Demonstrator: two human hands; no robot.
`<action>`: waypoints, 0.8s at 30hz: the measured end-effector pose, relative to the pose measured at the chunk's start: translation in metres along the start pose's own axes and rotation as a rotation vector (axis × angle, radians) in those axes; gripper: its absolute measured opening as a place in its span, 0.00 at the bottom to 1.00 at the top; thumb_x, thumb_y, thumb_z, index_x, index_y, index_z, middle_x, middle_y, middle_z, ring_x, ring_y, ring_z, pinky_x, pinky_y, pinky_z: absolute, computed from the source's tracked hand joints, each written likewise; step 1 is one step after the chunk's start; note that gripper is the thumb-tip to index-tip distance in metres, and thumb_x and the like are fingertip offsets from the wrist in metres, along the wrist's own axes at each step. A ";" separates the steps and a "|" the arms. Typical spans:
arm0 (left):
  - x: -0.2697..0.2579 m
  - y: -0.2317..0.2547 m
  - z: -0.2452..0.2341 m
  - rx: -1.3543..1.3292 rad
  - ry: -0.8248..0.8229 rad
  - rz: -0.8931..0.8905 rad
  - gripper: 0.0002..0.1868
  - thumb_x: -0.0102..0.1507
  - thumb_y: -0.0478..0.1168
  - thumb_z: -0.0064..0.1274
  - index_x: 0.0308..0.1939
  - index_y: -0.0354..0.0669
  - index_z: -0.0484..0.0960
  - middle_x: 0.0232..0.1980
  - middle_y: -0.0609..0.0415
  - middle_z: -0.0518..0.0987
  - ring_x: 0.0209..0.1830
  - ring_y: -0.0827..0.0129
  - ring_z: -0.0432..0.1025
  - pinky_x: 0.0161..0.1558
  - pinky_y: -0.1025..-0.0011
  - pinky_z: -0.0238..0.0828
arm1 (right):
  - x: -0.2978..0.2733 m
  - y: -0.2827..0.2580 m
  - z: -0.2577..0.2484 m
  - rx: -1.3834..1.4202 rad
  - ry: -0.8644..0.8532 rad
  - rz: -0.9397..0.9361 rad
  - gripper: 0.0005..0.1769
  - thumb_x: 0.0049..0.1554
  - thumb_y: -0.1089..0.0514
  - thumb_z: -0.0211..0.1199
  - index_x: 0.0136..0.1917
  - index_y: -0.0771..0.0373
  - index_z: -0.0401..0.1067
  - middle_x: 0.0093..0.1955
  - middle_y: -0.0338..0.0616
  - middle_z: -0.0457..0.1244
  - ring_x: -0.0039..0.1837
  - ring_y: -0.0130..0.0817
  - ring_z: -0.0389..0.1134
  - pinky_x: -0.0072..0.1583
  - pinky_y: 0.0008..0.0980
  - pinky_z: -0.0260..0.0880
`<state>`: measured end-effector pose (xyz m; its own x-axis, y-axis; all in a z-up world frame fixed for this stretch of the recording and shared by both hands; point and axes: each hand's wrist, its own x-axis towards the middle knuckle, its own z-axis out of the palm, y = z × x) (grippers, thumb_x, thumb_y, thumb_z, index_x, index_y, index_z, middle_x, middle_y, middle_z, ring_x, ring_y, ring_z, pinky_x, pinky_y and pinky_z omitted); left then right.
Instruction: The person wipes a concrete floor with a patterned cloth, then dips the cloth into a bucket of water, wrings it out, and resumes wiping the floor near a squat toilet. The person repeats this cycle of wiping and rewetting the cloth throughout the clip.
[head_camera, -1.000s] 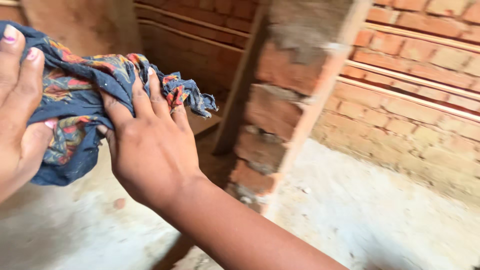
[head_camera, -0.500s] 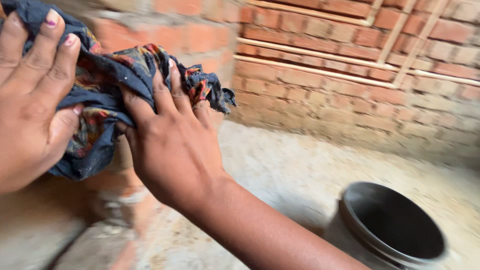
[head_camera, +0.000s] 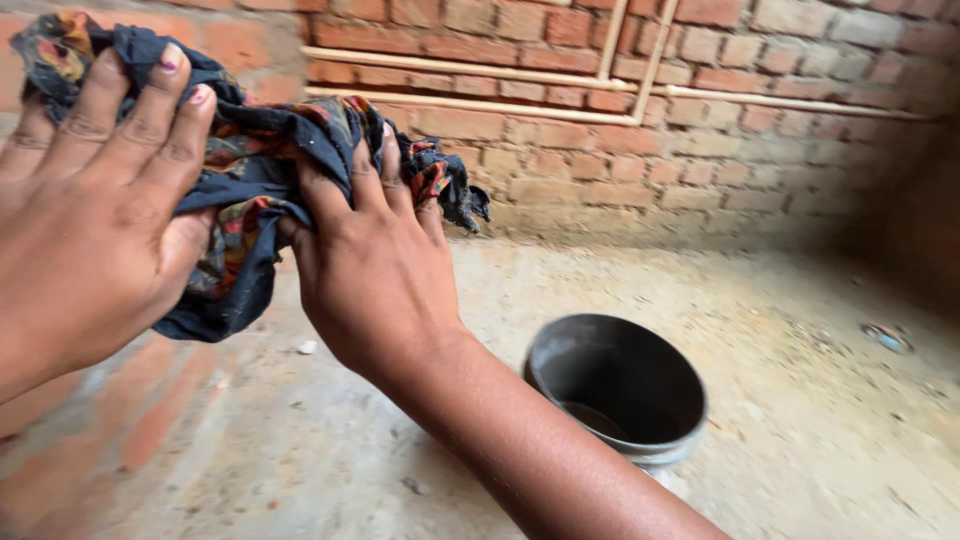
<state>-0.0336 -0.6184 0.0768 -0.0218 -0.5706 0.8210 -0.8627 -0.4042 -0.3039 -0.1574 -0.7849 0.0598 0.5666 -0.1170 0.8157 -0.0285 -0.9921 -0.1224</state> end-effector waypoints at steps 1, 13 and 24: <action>0.007 0.009 0.009 0.003 -0.016 0.004 0.38 0.62 0.42 0.47 0.76 0.32 0.63 0.81 0.36 0.58 0.82 0.39 0.49 0.74 0.37 0.43 | -0.003 0.012 -0.003 -0.012 0.002 0.019 0.29 0.63 0.44 0.54 0.75 0.53 0.64 0.80 0.63 0.51 0.83 0.63 0.46 0.75 0.64 0.49; 0.048 0.130 0.128 -0.393 -0.271 -0.108 0.33 0.67 0.34 0.42 0.78 0.40 0.60 0.82 0.44 0.56 0.79 0.49 0.51 0.69 0.56 0.54 | -0.059 0.155 0.001 -0.131 -0.052 0.308 0.30 0.63 0.44 0.53 0.75 0.56 0.62 0.79 0.64 0.49 0.82 0.64 0.42 0.76 0.61 0.40; 0.022 0.244 0.236 -0.726 -0.396 -0.189 0.28 0.66 0.30 0.42 0.72 0.36 0.65 0.77 0.42 0.60 0.76 0.48 0.54 0.71 0.62 0.49 | -0.161 0.272 0.034 -0.152 -0.309 0.606 0.32 0.63 0.44 0.50 0.77 0.55 0.58 0.82 0.60 0.44 0.83 0.59 0.39 0.76 0.57 0.39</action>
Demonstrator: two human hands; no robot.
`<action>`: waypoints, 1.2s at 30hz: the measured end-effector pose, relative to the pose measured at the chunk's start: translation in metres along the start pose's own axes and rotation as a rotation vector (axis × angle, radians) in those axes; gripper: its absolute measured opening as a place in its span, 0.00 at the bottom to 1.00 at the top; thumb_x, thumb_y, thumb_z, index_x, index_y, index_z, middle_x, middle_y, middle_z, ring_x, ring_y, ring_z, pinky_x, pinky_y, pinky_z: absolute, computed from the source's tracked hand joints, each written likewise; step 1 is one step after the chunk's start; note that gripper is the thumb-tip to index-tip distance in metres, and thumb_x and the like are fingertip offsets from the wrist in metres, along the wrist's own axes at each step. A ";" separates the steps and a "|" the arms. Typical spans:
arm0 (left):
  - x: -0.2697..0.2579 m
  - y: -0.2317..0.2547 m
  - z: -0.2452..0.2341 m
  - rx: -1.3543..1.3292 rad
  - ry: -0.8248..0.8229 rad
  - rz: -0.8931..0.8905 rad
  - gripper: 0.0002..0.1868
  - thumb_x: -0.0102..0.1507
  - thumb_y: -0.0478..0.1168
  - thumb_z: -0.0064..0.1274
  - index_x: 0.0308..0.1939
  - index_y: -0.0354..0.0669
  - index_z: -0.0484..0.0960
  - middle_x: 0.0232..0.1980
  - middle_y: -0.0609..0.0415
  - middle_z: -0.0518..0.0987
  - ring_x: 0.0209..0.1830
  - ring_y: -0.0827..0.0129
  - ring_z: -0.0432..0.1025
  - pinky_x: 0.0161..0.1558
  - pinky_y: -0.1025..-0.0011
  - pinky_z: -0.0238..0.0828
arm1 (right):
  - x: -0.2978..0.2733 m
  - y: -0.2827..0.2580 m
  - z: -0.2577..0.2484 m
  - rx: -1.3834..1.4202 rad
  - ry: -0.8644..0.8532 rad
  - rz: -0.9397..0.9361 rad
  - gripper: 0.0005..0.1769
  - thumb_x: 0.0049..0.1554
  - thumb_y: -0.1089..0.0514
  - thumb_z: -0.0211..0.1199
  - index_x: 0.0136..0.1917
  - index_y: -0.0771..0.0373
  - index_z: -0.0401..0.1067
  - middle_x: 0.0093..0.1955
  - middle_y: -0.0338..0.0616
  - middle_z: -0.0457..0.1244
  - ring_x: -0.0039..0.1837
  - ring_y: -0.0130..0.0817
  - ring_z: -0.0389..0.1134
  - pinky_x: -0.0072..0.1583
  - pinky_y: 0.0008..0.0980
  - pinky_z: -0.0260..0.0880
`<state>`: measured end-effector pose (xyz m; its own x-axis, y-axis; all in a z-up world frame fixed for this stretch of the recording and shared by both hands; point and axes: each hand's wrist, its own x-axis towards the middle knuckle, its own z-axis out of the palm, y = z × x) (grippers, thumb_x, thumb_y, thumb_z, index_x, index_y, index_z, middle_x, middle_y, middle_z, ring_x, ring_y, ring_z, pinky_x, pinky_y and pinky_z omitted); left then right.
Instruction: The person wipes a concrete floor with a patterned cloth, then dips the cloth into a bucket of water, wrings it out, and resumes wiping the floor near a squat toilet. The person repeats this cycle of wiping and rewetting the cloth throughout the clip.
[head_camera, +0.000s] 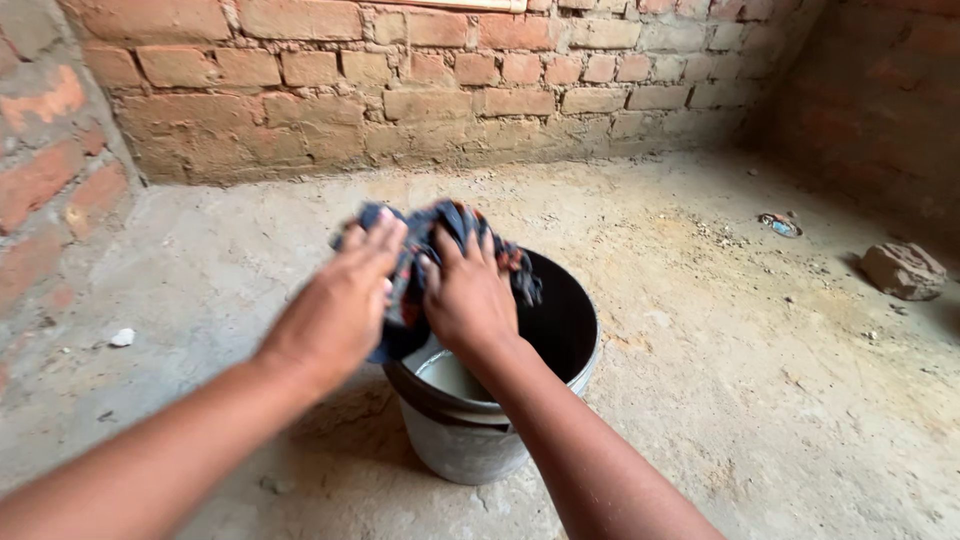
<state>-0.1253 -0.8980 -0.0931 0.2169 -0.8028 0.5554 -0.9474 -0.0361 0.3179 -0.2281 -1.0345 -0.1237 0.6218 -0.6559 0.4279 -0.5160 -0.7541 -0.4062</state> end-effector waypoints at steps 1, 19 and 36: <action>-0.001 0.001 0.013 -0.050 -0.007 0.007 0.29 0.65 0.28 0.42 0.72 0.36 0.66 0.77 0.42 0.61 0.77 0.49 0.54 0.71 0.62 0.48 | -0.001 0.014 0.007 -0.009 -0.031 0.037 0.32 0.63 0.44 0.50 0.77 0.55 0.58 0.82 0.60 0.44 0.83 0.59 0.38 0.76 0.57 0.39; 0.003 0.036 0.091 -0.082 -0.289 -0.429 0.38 0.61 0.27 0.47 0.74 0.61 0.66 0.76 0.62 0.64 0.77 0.61 0.55 0.71 0.63 0.57 | -0.030 0.080 0.058 -0.233 -0.816 0.298 0.35 0.63 0.37 0.49 0.81 0.40 0.54 0.83 0.47 0.47 0.84 0.51 0.44 0.78 0.55 0.43; -0.051 0.068 0.063 0.207 -0.645 -0.373 0.44 0.64 0.27 0.44 0.79 0.64 0.48 0.83 0.55 0.44 0.81 0.56 0.43 0.75 0.50 0.43 | -0.125 0.073 0.084 -0.367 -1.132 0.199 0.36 0.59 0.34 0.55 0.74 0.52 0.68 0.73 0.46 0.64 0.72 0.45 0.66 0.69 0.45 0.66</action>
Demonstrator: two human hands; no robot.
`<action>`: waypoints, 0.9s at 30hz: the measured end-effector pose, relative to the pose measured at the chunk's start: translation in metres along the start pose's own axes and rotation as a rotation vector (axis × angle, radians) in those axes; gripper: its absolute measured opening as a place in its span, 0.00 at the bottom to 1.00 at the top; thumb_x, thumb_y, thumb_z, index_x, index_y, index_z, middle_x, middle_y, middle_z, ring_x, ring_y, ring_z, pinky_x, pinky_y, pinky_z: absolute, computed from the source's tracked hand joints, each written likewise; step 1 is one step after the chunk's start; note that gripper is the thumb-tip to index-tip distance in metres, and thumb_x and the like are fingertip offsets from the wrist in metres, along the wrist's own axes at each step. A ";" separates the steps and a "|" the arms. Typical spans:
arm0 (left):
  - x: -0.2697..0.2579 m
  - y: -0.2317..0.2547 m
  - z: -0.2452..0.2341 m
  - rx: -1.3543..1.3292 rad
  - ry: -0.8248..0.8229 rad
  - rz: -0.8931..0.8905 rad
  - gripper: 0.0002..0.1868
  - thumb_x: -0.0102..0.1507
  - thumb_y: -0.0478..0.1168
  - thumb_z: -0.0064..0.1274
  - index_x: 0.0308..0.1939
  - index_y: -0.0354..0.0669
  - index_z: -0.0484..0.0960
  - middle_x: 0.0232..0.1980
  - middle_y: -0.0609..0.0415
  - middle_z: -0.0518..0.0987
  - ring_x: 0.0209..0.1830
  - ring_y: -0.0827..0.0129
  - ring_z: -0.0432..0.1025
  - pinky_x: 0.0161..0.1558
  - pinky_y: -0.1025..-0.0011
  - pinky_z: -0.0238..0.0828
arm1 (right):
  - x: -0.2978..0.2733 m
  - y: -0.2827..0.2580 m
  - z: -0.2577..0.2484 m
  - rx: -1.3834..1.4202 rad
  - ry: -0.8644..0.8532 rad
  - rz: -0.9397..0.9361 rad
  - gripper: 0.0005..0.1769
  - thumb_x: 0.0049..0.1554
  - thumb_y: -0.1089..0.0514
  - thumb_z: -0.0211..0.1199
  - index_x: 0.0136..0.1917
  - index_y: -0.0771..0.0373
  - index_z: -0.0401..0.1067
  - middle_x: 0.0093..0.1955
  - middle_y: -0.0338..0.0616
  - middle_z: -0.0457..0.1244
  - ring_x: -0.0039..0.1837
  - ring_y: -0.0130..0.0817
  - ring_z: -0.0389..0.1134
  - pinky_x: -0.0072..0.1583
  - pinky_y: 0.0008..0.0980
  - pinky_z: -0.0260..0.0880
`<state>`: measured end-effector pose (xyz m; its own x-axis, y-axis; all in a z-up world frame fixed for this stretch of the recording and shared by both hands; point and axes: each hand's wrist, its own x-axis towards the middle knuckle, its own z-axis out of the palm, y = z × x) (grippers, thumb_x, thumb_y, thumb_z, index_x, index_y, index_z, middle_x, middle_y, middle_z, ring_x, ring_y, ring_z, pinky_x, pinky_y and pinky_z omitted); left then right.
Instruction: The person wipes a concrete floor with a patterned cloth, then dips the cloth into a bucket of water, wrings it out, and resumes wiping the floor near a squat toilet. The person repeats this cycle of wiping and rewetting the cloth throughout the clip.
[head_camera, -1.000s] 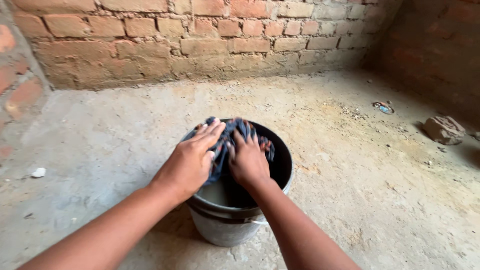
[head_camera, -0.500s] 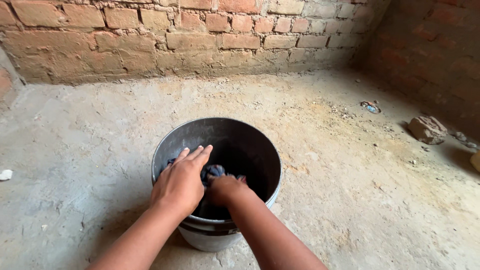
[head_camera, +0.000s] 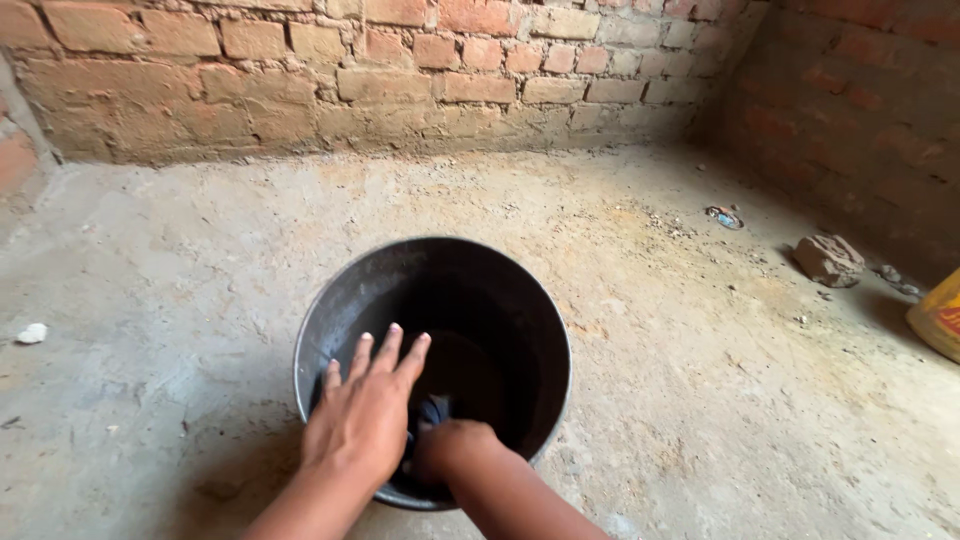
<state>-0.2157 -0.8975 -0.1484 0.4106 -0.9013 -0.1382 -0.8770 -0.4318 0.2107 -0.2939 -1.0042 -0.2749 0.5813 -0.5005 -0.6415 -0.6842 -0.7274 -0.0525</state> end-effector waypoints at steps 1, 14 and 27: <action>-0.004 0.000 0.002 -0.008 0.009 0.016 0.45 0.63 0.26 0.44 0.80 0.63 0.49 0.84 0.56 0.44 0.81 0.56 0.43 0.75 0.50 0.43 | 0.005 0.000 0.006 0.009 -0.033 0.018 0.37 0.59 0.33 0.55 0.75 0.52 0.66 0.73 0.46 0.63 0.72 0.45 0.65 0.69 0.46 0.66; -0.020 -0.018 0.034 -0.176 0.282 0.213 0.36 0.64 0.29 0.38 0.77 0.57 0.61 0.82 0.55 0.54 0.82 0.54 0.47 0.72 0.51 0.46 | 0.062 -0.002 0.020 0.023 -0.195 -0.039 0.35 0.62 0.37 0.53 0.78 0.50 0.62 0.75 0.47 0.61 0.73 0.49 0.62 0.69 0.48 0.63; -0.013 -0.016 0.014 -0.052 0.116 0.071 0.37 0.63 0.28 0.42 0.77 0.52 0.60 0.82 0.50 0.53 0.78 0.52 0.51 0.71 0.56 0.55 | 0.054 -0.011 0.017 -0.042 -0.082 0.062 0.32 0.63 0.40 0.53 0.76 0.53 0.64 0.75 0.46 0.61 0.74 0.47 0.62 0.68 0.46 0.64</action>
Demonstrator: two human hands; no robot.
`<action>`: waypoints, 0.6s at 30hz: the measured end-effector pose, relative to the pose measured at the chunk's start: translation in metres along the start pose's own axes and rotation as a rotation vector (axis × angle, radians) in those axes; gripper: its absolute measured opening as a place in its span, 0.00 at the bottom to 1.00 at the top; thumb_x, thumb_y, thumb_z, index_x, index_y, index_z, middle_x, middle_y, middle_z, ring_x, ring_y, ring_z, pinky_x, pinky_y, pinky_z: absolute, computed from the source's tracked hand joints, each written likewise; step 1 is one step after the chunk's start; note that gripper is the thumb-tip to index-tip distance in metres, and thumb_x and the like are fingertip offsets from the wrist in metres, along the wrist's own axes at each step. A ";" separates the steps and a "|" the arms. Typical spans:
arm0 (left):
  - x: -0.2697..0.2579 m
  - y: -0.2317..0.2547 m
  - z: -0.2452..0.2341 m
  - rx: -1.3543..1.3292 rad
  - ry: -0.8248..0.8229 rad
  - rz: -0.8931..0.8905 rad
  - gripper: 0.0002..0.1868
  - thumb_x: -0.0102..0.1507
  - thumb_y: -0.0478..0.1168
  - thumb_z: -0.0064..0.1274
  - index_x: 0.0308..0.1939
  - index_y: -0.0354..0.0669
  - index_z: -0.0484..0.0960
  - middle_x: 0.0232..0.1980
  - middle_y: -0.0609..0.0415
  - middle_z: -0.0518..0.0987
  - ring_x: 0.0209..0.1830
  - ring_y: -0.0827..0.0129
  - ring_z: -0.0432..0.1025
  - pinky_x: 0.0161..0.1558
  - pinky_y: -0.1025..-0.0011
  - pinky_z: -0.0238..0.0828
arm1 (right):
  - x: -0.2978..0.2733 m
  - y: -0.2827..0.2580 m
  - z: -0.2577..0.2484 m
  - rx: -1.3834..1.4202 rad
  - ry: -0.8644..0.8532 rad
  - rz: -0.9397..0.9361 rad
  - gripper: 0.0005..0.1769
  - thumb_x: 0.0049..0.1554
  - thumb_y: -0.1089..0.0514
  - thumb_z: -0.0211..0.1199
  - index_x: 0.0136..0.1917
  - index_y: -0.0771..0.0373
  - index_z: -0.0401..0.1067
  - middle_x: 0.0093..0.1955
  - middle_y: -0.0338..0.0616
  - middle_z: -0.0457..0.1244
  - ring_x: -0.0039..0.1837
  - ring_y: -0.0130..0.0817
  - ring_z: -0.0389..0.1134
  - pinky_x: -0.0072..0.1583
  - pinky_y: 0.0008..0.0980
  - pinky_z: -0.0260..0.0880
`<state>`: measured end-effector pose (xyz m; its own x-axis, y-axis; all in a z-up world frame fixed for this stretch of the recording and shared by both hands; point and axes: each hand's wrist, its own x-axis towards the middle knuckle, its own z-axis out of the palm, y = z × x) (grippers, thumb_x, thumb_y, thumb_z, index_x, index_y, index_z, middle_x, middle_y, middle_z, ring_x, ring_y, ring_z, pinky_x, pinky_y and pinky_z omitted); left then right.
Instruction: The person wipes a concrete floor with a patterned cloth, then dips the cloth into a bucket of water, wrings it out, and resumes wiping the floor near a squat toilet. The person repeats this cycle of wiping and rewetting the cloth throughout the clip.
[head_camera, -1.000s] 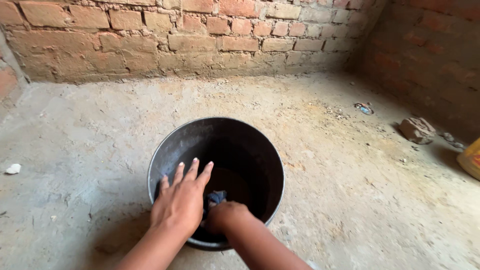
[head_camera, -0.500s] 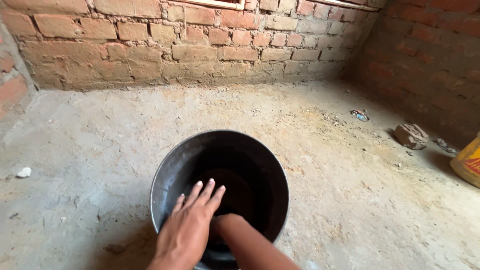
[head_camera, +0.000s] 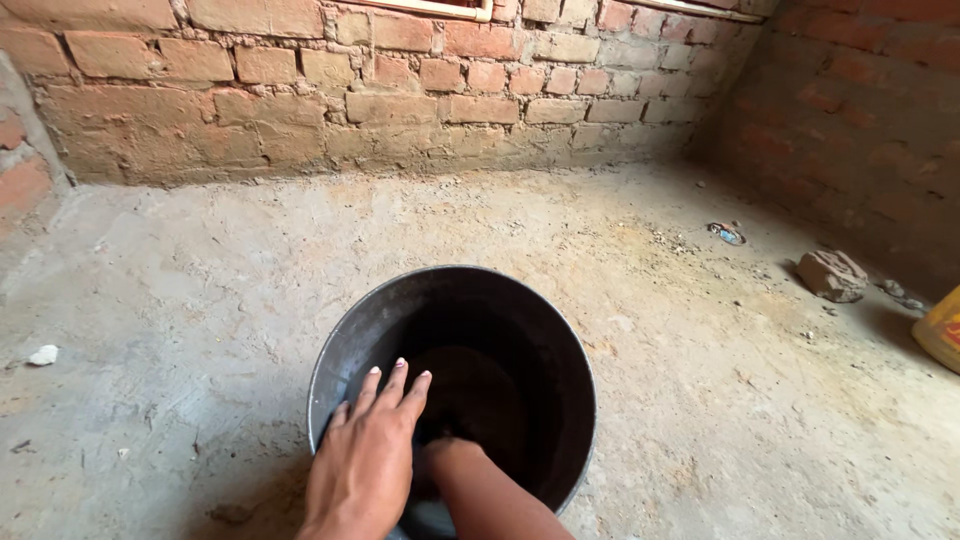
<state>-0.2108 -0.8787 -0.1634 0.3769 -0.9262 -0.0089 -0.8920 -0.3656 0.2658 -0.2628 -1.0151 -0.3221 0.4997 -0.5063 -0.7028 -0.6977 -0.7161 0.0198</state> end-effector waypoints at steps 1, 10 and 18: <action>0.000 0.000 0.001 0.008 0.019 0.005 0.36 0.63 0.28 0.41 0.77 0.52 0.60 0.82 0.50 0.53 0.77 0.52 0.51 0.70 0.55 0.55 | 0.001 0.001 -0.003 -0.005 0.037 0.022 0.31 0.63 0.41 0.53 0.76 0.53 0.64 0.75 0.46 0.61 0.74 0.47 0.62 0.68 0.46 0.65; 0.004 -0.001 0.006 0.049 -0.041 -0.017 0.34 0.65 0.29 0.41 0.76 0.52 0.59 0.81 0.50 0.52 0.77 0.52 0.52 0.71 0.54 0.55 | 0.007 -0.001 -0.001 -0.022 0.066 0.054 0.29 0.64 0.44 0.53 0.75 0.54 0.66 0.75 0.45 0.61 0.74 0.45 0.63 0.67 0.45 0.66; 0.000 0.000 0.003 0.055 -0.065 -0.017 0.38 0.63 0.29 0.45 0.78 0.50 0.58 0.82 0.47 0.52 0.77 0.51 0.52 0.71 0.54 0.55 | 0.017 0.007 0.006 -0.012 0.015 0.033 0.28 0.65 0.46 0.53 0.75 0.56 0.67 0.75 0.45 0.61 0.74 0.44 0.63 0.66 0.44 0.67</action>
<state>-0.2115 -0.8794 -0.1666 0.3771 -0.9231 -0.0756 -0.8985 -0.3844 0.2118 -0.2625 -1.0257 -0.3377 0.4842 -0.5364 -0.6913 -0.7075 -0.7049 0.0513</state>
